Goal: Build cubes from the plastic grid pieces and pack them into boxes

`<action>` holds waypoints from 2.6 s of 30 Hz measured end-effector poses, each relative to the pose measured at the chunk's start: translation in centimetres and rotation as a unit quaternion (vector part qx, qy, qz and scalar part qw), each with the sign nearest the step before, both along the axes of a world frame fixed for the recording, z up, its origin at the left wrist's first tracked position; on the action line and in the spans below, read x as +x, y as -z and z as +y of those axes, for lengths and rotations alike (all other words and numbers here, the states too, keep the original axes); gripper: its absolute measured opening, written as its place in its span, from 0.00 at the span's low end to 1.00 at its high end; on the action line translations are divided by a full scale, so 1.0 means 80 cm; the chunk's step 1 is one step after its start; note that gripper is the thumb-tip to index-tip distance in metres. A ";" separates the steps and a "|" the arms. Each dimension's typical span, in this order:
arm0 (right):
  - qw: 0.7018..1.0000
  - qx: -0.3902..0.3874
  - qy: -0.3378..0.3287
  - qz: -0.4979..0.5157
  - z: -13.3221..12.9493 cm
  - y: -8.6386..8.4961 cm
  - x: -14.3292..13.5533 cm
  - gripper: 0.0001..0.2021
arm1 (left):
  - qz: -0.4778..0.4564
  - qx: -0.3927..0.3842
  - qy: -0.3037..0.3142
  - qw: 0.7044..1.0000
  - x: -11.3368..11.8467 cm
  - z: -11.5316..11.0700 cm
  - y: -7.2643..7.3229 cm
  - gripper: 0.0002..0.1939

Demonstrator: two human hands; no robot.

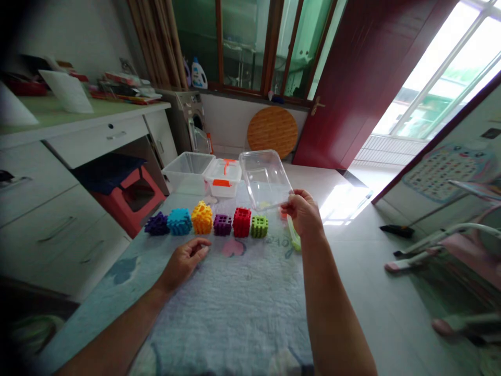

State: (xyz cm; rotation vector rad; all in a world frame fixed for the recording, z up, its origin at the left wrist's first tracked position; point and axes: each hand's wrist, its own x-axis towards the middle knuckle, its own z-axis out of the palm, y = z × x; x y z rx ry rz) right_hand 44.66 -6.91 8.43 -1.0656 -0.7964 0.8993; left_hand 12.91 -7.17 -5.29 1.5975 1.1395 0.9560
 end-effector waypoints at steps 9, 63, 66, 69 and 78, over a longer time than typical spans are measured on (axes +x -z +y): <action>0.961 -0.155 -0.229 -0.006 -0.096 0.073 -0.048 0.10 | -0.299 -0.141 0.006 0.944 -0.015 0.007 -0.008 0.20; 0.954 -0.021 0.072 -0.292 -0.225 0.111 0.018 0.05 | -0.275 -0.156 -0.029 0.948 -0.020 0.012 -0.020 0.17; 0.910 -0.055 0.044 -0.409 -0.234 0.123 0.022 0.03 | -0.277 -0.156 -0.032 0.948 -0.020 0.012 -0.021 0.17; 0.846 -0.091 0.023 -0.525 -0.239 0.133 0.024 0.04 | -0.276 -0.151 -0.034 0.948 -0.020 0.012 -0.020 0.17; 0.771 -0.082 -0.058 -0.629 -0.206 0.119 -0.003 0.09 | -0.274 -0.151 -0.037 0.949 -0.018 0.012 -0.017 0.16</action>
